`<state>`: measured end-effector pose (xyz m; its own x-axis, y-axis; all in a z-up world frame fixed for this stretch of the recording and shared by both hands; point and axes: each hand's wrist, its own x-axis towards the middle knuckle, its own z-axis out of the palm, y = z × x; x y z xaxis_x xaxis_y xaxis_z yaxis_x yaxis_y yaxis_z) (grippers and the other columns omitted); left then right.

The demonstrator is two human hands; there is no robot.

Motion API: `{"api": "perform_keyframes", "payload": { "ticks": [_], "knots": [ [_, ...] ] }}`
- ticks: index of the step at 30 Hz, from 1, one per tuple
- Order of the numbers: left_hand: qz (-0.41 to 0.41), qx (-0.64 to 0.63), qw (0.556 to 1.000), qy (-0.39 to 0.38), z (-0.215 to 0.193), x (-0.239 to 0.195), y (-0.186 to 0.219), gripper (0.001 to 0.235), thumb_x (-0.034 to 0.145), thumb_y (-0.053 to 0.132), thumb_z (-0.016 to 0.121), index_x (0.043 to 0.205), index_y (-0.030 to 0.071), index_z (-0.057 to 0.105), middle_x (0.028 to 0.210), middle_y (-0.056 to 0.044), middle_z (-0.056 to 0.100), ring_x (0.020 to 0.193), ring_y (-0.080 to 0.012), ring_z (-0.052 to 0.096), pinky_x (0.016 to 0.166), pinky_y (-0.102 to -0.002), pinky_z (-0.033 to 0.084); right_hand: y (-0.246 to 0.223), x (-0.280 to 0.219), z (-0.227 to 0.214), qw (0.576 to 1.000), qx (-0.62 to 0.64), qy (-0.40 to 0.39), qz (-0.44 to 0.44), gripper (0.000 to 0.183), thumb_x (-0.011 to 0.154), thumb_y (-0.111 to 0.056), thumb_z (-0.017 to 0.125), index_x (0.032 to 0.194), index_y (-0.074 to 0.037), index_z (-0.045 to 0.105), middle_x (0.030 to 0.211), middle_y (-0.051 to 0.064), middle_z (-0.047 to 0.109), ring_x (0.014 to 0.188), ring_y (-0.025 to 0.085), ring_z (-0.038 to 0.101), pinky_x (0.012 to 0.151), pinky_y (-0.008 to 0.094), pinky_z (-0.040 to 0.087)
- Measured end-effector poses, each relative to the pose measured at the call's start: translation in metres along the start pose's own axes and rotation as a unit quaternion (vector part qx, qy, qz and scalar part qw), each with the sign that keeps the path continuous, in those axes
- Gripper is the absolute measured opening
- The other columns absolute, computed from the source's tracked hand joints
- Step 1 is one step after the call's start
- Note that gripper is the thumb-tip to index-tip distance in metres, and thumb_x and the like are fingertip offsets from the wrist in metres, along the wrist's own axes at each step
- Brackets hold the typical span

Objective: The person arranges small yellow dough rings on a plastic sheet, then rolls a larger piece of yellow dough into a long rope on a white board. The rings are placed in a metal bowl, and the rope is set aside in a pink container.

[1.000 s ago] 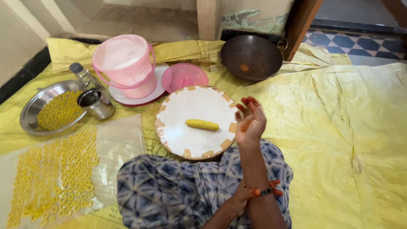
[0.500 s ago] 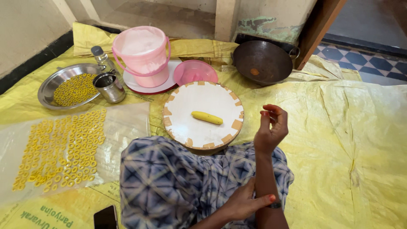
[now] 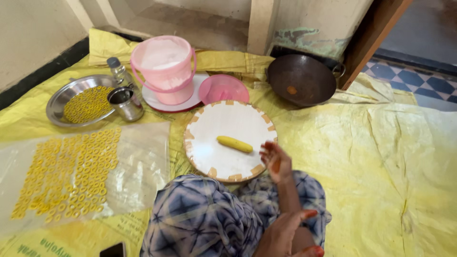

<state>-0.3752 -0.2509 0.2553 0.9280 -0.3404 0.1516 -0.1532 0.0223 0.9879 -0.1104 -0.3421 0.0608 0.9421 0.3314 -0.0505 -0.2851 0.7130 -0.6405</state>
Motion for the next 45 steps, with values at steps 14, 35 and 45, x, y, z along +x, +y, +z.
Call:
{"api": "perform_keyframes", "payload": {
  "ticks": [14,35,45],
  "knots": [
    [0.106,0.268,0.954,0.083,-0.150,0.139,0.017,0.073,0.093,0.045,0.070,0.148,0.003,0.049,0.148,-0.022,0.054,0.140,-0.0367,0.050,0.117,-0.045,0.039,0.030,0.000,-0.017,0.997,-0.007,0.051,-0.056,0.045,0.106,-0.035,0.049,0.124,0.004,0.064,0.120,0.014,0.070,0.112,0.026,0.067,0.102,0.040,0.051],
    [-0.266,0.289,0.899,0.196,-0.320,0.223,-0.263,0.094,0.098,0.072,0.026,0.161,0.003,0.019,0.166,-0.020,0.029,0.157,-0.0373,0.017,0.124,-0.059,0.009,0.085,0.021,0.037,0.510,-0.841,0.057,-0.173,0.067,0.109,-0.040,0.031,0.160,0.004,0.028,0.168,0.021,0.027,0.157,0.033,0.022,0.124,0.050,0.016],
    [-0.339,0.261,0.897,0.111,-0.321,0.222,-0.273,0.106,0.090,0.081,0.016,0.164,0.007,-0.001,0.171,-0.021,0.006,0.158,-0.0400,-0.002,0.123,-0.062,-0.002,0.078,0.156,0.039,0.441,-0.891,0.101,-0.040,0.073,0.107,-0.050,0.026,0.162,-0.002,0.019,0.171,0.013,0.017,0.158,0.024,0.015,0.124,0.051,0.010]
  ]
}}
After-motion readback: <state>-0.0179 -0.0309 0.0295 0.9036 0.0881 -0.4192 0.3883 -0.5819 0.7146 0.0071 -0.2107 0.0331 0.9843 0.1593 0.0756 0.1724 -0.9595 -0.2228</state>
